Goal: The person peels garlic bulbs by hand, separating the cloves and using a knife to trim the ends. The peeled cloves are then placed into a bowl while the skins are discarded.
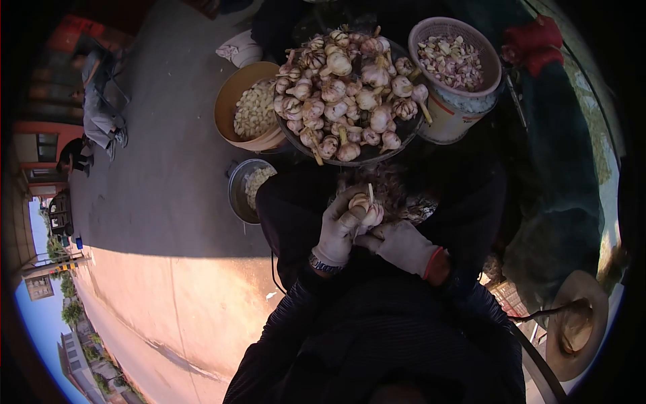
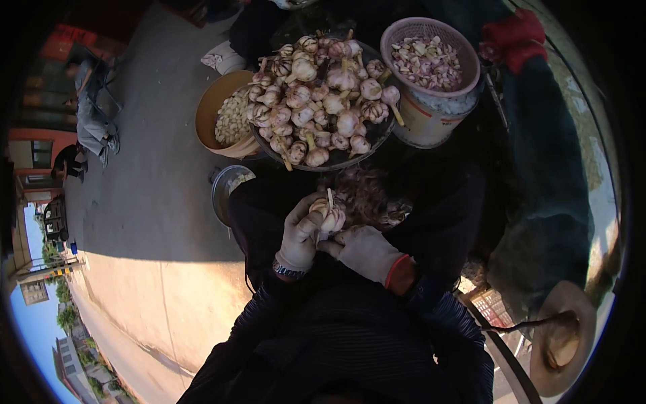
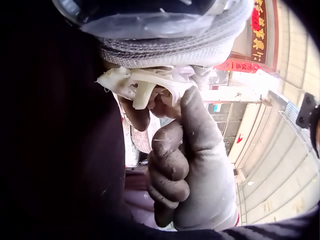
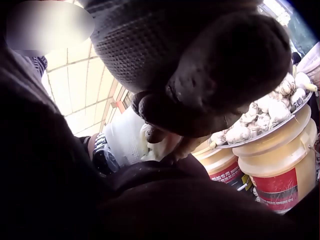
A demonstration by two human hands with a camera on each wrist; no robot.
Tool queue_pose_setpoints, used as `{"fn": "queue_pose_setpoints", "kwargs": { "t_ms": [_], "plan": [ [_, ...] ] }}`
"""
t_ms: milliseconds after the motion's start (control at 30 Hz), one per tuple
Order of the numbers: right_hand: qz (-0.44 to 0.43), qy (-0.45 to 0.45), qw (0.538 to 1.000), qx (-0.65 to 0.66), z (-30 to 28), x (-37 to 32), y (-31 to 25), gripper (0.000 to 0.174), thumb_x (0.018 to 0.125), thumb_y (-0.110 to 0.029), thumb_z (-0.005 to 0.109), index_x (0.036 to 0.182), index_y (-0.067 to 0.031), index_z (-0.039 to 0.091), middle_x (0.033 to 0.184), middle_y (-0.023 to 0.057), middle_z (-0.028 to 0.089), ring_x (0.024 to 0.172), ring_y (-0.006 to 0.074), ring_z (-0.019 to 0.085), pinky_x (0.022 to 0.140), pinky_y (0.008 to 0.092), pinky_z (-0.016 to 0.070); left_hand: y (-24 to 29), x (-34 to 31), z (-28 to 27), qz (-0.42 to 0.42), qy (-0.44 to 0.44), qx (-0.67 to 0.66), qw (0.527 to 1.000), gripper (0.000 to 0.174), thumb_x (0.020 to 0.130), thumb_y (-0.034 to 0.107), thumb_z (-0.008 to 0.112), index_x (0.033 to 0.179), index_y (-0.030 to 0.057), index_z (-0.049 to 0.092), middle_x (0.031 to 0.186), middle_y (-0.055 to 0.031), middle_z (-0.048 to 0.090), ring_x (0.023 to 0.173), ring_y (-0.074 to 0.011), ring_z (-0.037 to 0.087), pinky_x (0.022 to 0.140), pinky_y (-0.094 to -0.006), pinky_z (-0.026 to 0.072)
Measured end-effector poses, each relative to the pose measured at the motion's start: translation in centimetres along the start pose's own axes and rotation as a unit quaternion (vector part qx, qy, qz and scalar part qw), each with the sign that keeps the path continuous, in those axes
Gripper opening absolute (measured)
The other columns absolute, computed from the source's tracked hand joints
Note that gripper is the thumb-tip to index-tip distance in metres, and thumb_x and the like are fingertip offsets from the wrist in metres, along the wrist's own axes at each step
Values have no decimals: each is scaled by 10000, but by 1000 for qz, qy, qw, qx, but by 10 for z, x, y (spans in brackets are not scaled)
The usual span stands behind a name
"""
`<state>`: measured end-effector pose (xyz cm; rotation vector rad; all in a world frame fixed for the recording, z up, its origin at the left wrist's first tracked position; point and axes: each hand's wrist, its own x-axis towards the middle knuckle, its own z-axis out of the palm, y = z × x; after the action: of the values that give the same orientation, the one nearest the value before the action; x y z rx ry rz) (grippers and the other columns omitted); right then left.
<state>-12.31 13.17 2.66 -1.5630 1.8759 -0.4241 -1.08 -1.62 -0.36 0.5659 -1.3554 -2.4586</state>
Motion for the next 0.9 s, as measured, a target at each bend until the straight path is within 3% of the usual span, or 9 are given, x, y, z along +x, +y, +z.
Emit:
{"fn": "queue_pose_setpoints", "kwargs": {
  "t_ms": [133, 267, 367, 433, 567, 633, 733, 800, 900],
  "plan": [
    [92, -97, 959, 250, -27, 0, -5, 431, 1048, -343, 575, 1417, -123, 610, 1178, 119, 719, 947, 284, 716, 853, 371, 579, 5, 2, -4, -23, -13, -83, 996, 620, 1012, 381, 653, 1419, -64, 511, 1203, -102, 649, 1094, -185, 626, 964, -323, 512],
    [82, -98, 944, 303, -25, -19, 10, 494, 1045, -322, 561, 1473, -77, 548, 1293, 150, 678, 1031, 281, 691, 921, 380, 556, 9, 4, -8, -36, -2, -153, 988, 812, 957, 544, 685, 1458, -53, 462, 1164, -73, 653, 1043, -186, 640, 885, -298, 515],
    [179, -201, 857, 439, -20, -32, 19, 476, 1049, -266, 568, 1486, -80, 542, 1231, 133, 668, 1024, 182, 676, 890, 338, 568, 14, 3, -11, -30, -15, -102, 994, 911, 896, 625, 715, 1472, -33, 461, 1135, -46, 658, 974, -162, 644, 746, -253, 490],
    [178, -148, 855, 464, -26, -38, 17, 454, 1050, -269, 585, 1461, -78, 568, 1149, 119, 682, 959, 157, 681, 841, 316, 575, 19, 5, -9, -43, -28, -34, 998, 986, 846, 685, 730, 1478, -23, 462, 1104, -46, 659, 920, -138, 635, 606, -223, 448],
    [168, -21, 832, 528, -40, -42, 17, 417, 1040, -182, 627, 1441, -72, 598, 837, 22, 618, 685, 103, 605, 666, 262, 525, 18, 5, -10, -88, -35, -37, 995, 972, 860, 683, 709, 1482, -20, 459, 1078, -60, 663, 891, -129, 633, 598, -215, 442],
    [180, 9, 816, 548, -46, -38, 12, 356, 1027, -298, 664, 1294, -64, 692, 794, 16, 652, 656, 90, 634, 606, 244, 538, 18, 3, -3, -56, -43, -91, 993, 768, 957, 474, 665, 1423, -108, 477, 994, -40, 620, 887, -150, 585, 906, -336, 487],
    [195, 14, 853, 483, -55, -33, 5, 321, 1030, -288, 654, 1253, -66, 719, 776, 14, 638, 636, 89, 619, 584, 246, 516, 12, 5, -1, -52, -75, -72, 993, 777, 960, 481, 627, 1447, -102, 465, 1008, -49, 639, 886, -159, 604, 898, -311, 480],
    [117, 42, 894, 432, -43, -31, 11, 303, 1035, -285, 637, 1229, -72, 733, 751, 14, 630, 608, 89, 603, 564, 250, 500, 14, 3, 2, -61, -65, -51, 995, 794, 955, 503, 617, 1457, -93, 464, 1028, -58, 649, 895, -162, 611, 870, -294, 478],
    [162, 27, 871, 463, -45, -30, 9, 300, 1039, -274, 617, 1238, -81, 732, 748, 16, 629, 602, 93, 598, 567, 254, 499, 13, 3, 3, -72, -55, -27, 996, 815, 942, 531, 603, 1470, -74, 467, 1064, -76, 667, 917, -166, 623, 819, -272, 478]
  ]
}}
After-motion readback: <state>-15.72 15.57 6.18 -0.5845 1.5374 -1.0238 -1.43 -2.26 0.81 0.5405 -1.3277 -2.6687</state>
